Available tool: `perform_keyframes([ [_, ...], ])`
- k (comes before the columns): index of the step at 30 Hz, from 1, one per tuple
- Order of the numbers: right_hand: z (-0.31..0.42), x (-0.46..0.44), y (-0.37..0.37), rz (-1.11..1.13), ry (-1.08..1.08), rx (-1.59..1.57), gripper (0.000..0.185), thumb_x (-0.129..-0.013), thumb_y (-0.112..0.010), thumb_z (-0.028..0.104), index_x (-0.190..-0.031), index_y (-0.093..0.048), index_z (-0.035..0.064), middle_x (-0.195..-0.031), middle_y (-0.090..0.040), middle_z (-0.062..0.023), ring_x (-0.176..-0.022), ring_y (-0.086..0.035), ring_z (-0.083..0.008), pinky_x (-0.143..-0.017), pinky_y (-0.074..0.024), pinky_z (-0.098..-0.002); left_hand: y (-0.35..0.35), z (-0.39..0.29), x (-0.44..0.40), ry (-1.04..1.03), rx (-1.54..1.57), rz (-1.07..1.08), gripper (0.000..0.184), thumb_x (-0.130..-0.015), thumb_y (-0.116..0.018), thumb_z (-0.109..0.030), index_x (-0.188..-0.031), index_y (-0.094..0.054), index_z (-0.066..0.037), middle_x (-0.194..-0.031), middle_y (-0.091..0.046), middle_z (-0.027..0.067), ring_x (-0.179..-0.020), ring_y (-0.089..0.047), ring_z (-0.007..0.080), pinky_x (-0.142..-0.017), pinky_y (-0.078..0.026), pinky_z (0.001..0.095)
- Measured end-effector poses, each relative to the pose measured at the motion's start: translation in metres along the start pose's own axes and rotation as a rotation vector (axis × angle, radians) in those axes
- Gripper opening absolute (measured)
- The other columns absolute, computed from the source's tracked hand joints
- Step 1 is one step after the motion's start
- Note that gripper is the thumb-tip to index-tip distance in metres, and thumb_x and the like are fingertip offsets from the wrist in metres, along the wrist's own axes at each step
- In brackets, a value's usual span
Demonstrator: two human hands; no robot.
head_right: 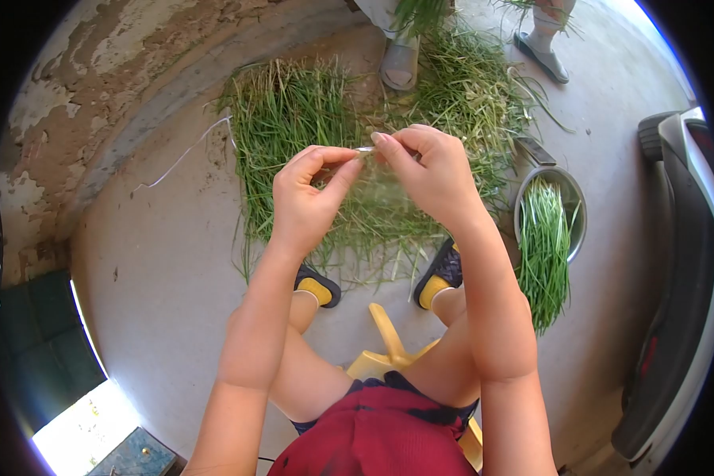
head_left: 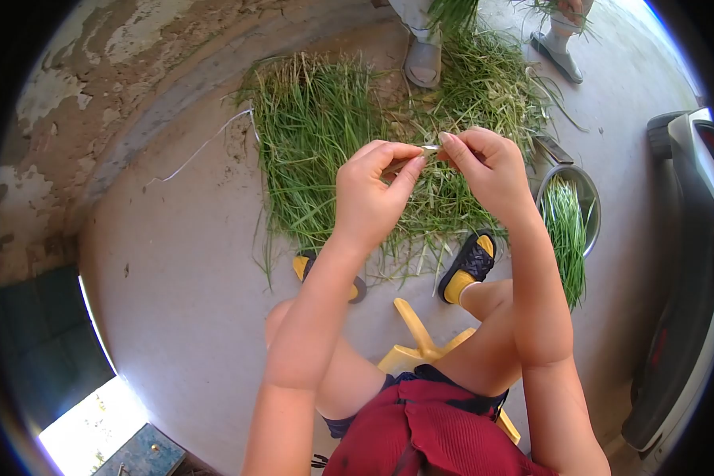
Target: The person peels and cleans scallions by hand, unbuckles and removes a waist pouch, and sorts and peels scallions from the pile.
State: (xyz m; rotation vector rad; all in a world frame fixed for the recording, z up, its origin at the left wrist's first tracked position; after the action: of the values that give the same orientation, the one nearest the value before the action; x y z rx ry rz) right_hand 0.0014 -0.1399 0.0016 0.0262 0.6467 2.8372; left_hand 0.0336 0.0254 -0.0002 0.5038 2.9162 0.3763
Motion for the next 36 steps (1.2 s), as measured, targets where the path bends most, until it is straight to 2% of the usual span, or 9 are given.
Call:
perform_keyframes([
  [5, 0.006, 0.0, 0.006, 0.03, 0.109, 0.115, 0.02, -0.083, -0.064, 0.018, -0.079, -0.067, -0.0014, -0.065, -0.056, -0.0089, -0.059, -0.051, -0.0177, -0.054, -0.04, -0.0294, -0.004, 0.006, 0.001, -0.032, 0.005, 0.014, 0.012, -0.081, -0.064, -0.005, -0.091, -0.066, 0.001, -0.081, -0.063, 0.0076, -0.07, -0.062, 0.0143, -0.062, -0.05, 0.0245],
  [11, 0.006, 0.001, 0.004, 0.075, 0.178, 0.153, 0.016, -0.081, -0.064, 0.014, -0.082, -0.066, -0.002, -0.069, -0.057, -0.011, -0.061, -0.054, -0.0233, -0.056, -0.0427, -0.0319, -0.008, 0.01, 0.001, -0.067, -0.045, 0.026, 0.013, -0.081, -0.064, -0.008, -0.09, -0.066, 0.001, -0.077, -0.062, 0.0078, -0.064, -0.06, 0.0148, -0.057, -0.047, 0.026],
  [14, 0.004, 0.002, 0.002, 0.054, 0.199, 0.172, 0.013, -0.079, -0.066, 0.012, -0.082, -0.066, -0.0007, -0.072, -0.058, -0.0107, -0.065, -0.056, -0.0252, -0.058, -0.045, -0.0331, -0.008, 0.008, 0.001, -0.005, -0.076, 0.055, 0.014, -0.083, -0.063, -0.01, -0.091, -0.066, 0.001, -0.077, -0.063, 0.0073, -0.064, -0.059, 0.0134, -0.058, -0.047, 0.0252],
  [17, -0.005, 0.002, -0.005, -0.005, 0.336, 0.212, 0.013, -0.075, -0.069, 0.012, -0.082, -0.066, 0.0013, -0.073, -0.057, -0.0094, -0.068, -0.057, -0.0263, -0.06, -0.047, -0.0341, -0.015, 0.019, 0.001, 0.105, 0.133, -0.067, 0.016, -0.085, -0.062, -0.013, -0.091, -0.066, 0.001, -0.076, -0.063, 0.0066, -0.065, -0.059, 0.0119, -0.06, -0.047, 0.0247],
  [20, 0.0, 0.005, -0.007, -0.065, 0.408, 0.299, 0.016, -0.071, -0.072, 0.014, -0.081, -0.065, 0.0033, -0.074, -0.057, -0.0085, -0.07, -0.057, -0.0262, -0.061, -0.048, -0.0348, -0.009, 0.016, -0.003, 0.229, 0.185, -0.012, 0.018, -0.087, -0.06, -0.016, -0.091, -0.066, 0.0, -0.077, -0.064, 0.0062, -0.067, -0.058, 0.0108, -0.061, -0.047, 0.0247],
  [23, 0.004, 0.006, -0.01, -0.115, 0.415, 0.357, 0.019, -0.07, -0.073, 0.015, -0.081, -0.064, 0.0038, -0.073, -0.057, -0.008, -0.07, -0.057, -0.0258, -0.061, -0.0478, -0.0349, -0.01, 0.013, -0.001, 0.149, 0.119, -0.003, 0.021, -0.089, -0.057, -0.018, -0.091, -0.066, 0.001, -0.077, -0.064, 0.0086, -0.068, -0.059, 0.0141, -0.062, -0.047, 0.0264],
  [29, 0.003, 0.007, -0.013, -0.071, 0.289, 0.202, 0.012, -0.072, -0.07, 0.01, -0.081, -0.065, 0.003, -0.074, -0.058, -0.0079, -0.069, -0.058, -0.0236, -0.06, -0.0469, -0.0325, -0.008, 0.005, 0.0, 0.082, -0.004, 0.029, 0.032, -0.093, -0.047, -0.023, -0.087, -0.064, 0.003, -0.077, -0.062, 0.0145, -0.071, -0.06, 0.0233, -0.066, -0.046, 0.032],
  [32, 0.01, 0.008, -0.009, -0.058, 0.157, 0.104, 0.01, -0.074, -0.068, 0.007, -0.083, -0.066, 0.0017, -0.074, -0.059, -0.0064, -0.068, -0.058, -0.0193, -0.059, -0.0457, -0.0297, -0.012, 0.011, 0.0, 0.047, 0.007, 0.021, 0.035, -0.094, -0.045, -0.025, -0.086, -0.064, 0.004, -0.078, -0.062, 0.0143, -0.072, -0.06, 0.0242, -0.067, -0.046, 0.033],
  [36, 0.002, 0.007, -0.011, -0.083, -0.045, -0.169, 0.012, -0.077, -0.067, 0.009, -0.085, -0.066, -0.0007, -0.074, -0.061, -0.0033, -0.067, -0.054, -0.0112, -0.06, -0.0435, -0.0254, -0.014, 0.008, 0.001, 0.097, 0.108, 0.045, 0.029, -0.092, -0.05, -0.022, -0.089, -0.064, 0.003, -0.077, -0.063, 0.0112, -0.07, -0.059, 0.0193, -0.065, -0.046, 0.0302],
])
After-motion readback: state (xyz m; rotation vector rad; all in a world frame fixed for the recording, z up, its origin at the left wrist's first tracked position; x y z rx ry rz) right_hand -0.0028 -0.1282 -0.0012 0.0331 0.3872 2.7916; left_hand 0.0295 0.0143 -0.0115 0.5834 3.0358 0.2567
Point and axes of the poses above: each hand's wrist, its own x-axis away from the middle knuckle, its own y-axis out of the back of the hand, z = x × y, the point moved 1 cm from there along -x, towards the middle knuckle
